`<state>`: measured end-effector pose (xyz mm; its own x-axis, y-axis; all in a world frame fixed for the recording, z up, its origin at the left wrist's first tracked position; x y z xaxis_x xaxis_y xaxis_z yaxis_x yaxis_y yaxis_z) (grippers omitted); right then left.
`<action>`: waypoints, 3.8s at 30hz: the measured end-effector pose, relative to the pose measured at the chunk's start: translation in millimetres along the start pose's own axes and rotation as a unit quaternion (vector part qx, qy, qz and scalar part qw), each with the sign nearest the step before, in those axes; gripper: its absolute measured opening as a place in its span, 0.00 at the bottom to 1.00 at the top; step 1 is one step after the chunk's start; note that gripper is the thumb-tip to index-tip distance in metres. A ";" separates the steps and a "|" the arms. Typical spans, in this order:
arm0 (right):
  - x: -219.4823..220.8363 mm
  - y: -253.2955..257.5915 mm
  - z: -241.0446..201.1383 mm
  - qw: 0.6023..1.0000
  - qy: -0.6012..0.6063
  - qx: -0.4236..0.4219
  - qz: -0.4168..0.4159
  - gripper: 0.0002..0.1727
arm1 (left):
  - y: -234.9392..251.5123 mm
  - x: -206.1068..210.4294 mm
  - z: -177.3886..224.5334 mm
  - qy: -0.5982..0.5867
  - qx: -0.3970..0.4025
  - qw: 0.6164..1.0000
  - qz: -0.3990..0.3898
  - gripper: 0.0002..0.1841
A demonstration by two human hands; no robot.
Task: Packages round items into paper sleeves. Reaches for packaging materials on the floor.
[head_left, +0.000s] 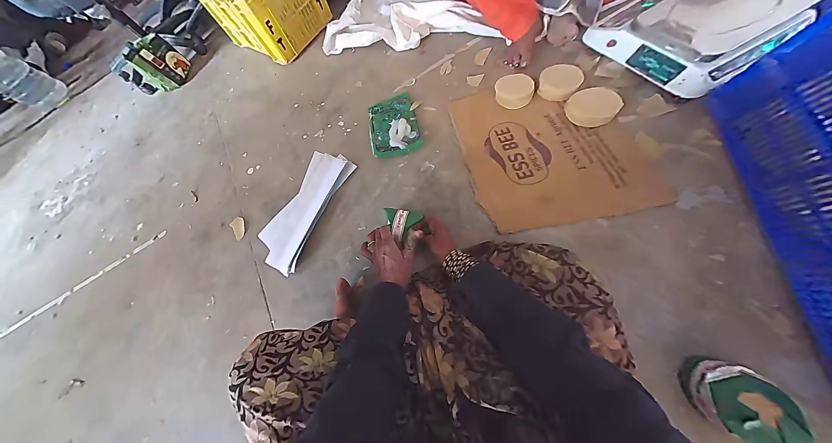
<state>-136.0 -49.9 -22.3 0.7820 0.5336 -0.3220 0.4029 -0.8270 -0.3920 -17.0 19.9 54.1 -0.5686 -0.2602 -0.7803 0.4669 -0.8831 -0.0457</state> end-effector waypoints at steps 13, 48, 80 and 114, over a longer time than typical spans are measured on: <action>-25.4 -45.1 -56.8 0.984 -0.160 0.023 0.075 0.26 | -14.7 9.1 -55.9 -0.514 -0.263 0.813 0.075 0.20; -17.0 -105.9 -122.8 0.928 -0.241 -0.192 0.211 0.16 | -46.7 4.6 -23.8 -0.681 -0.165 0.706 0.100 0.21; -54.4 -132.6 -190.1 0.817 -0.433 -0.373 -0.081 0.14 | -48.2 16.1 20.2 -0.739 -0.086 0.641 -0.185 0.16; -71.0 -39.9 -55.4 0.933 -0.349 -0.075 0.044 0.19 | -7.6 66.5 43.0 0.182 0.156 0.920 -0.311 0.40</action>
<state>-181.3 -64.7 63.9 0.3358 0.4038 -0.8510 0.4546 -0.8607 -0.2290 -87.5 -7.5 29.3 -0.3697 0.4314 -0.8229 -0.1217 -0.9005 -0.4174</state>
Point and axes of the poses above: each hand's wrist, its own y-axis towards the middle knuckle, its own x-axis out of the palm, z = x × y, the point moved 10 cm from there along y, towards the middle knuckle, and after that the axes turned 7 degrees about -y, right-handed, at the moved point
